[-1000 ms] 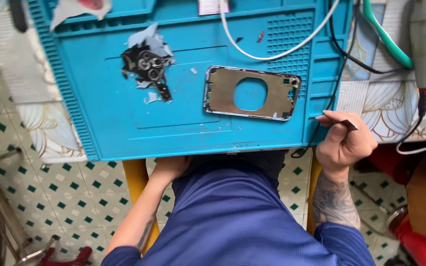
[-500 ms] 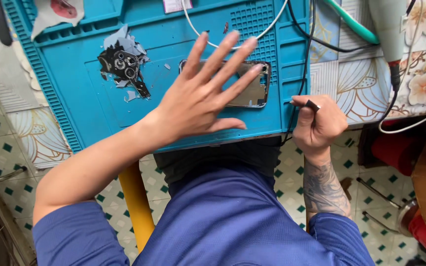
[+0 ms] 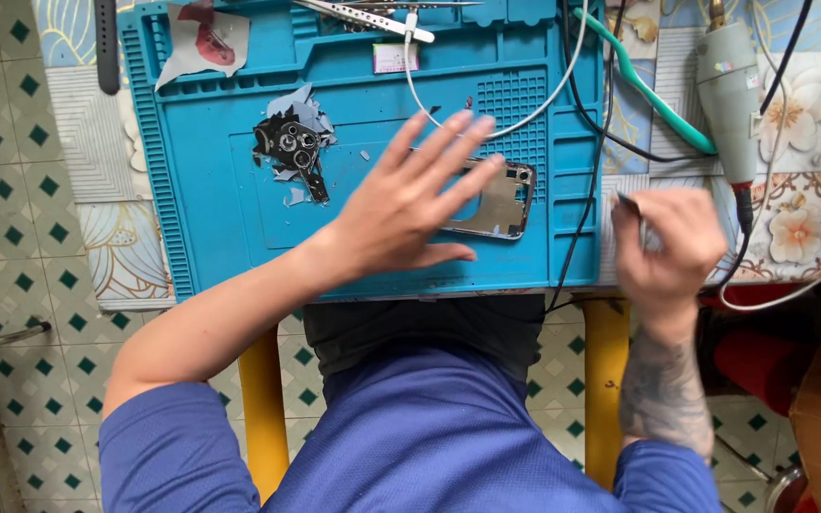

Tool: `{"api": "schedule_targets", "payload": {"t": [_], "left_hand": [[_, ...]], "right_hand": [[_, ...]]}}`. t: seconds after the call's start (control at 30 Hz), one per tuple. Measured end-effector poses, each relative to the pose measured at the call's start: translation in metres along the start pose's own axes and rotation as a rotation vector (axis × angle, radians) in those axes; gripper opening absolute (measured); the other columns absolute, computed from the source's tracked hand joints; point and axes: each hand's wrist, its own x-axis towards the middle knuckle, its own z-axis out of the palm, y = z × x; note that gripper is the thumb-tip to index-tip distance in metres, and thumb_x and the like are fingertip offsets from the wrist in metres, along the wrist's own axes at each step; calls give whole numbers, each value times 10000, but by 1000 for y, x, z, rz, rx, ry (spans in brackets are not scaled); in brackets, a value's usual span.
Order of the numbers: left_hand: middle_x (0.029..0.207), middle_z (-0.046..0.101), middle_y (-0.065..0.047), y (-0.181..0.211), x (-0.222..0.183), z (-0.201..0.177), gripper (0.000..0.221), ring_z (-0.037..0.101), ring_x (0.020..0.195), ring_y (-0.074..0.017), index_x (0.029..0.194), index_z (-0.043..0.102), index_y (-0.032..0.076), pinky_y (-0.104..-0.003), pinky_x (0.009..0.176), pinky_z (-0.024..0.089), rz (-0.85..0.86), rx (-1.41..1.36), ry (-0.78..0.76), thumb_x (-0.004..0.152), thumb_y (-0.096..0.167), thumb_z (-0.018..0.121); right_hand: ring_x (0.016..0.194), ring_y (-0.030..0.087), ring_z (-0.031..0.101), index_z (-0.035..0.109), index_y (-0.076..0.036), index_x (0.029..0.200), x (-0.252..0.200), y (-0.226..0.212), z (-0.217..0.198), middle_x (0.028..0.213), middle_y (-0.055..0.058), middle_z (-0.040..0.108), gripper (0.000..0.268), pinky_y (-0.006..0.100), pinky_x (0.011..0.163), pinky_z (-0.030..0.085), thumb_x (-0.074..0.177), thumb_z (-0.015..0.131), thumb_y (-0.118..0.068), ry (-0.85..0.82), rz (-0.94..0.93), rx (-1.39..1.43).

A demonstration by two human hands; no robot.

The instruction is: The person scrapes adhesive residue from a metallic phone frame component, applies liquid from a bottle to the edges, and brushes the surface with a toothbrush.

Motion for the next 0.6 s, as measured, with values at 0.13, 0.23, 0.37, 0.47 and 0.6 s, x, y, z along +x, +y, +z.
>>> {"api": "schedule_targets", "payload": {"t": [0.13, 0.23, 0.37, 0.47, 0.6], "left_hand": [[1623, 417, -271, -21, -29, -2, 1192, 433, 1496, -430, 1618, 366, 116, -583, 1255, 271, -46, 23, -30, 752, 761, 869], [1409, 611, -238, -27, -48, 5, 900, 598, 1275, -413, 1476, 507, 17, -526, 1098, 486, -114, -103, 116, 833, 496, 916], [1203, 646, -183, -21, -58, 3, 692, 637, 1066, -381, 1250, 480, 22, -482, 901, 512, -93, -155, 350, 908, 511, 831], [1175, 631, -198, -23, -54, -1, 700, 631, 1028, -396, 1188, 436, 6, -468, 888, 534, -65, -221, 440, 884, 441, 894], [1132, 653, -120, -30, -53, 34, 774, 668, 1018, -327, 1224, 528, 85, -445, 845, 597, -93, -261, 563, 719, 512, 931]], "right_hand": [[919, 353, 633, 815, 54, 1057, 16, 30, -8, 1033, 187, 760, 93, 448, 839, 507, 1076, 870, -18, -139, -20, -68], [877, 291, 661, 757, 42, 883, 43, 31, 0, 903, 151, 743, 331, 417, 831, 498, 1123, 798, -182, -215, 27, 41], [808, 273, 567, 717, -11, 913, 92, 33, 26, 868, 115, 671, 416, 432, 826, 410, 1235, 549, -215, -419, -103, 45], [934, 320, 628, 730, -24, 1033, 131, 36, 58, 1010, 130, 695, 247, 443, 814, 432, 1223, 699, -179, -307, -213, -107], [1008, 356, 689, 723, -16, 1137, 155, 28, 72, 1141, 162, 737, 245, 451, 778, 454, 1180, 861, -214, -122, -344, -222]]}}
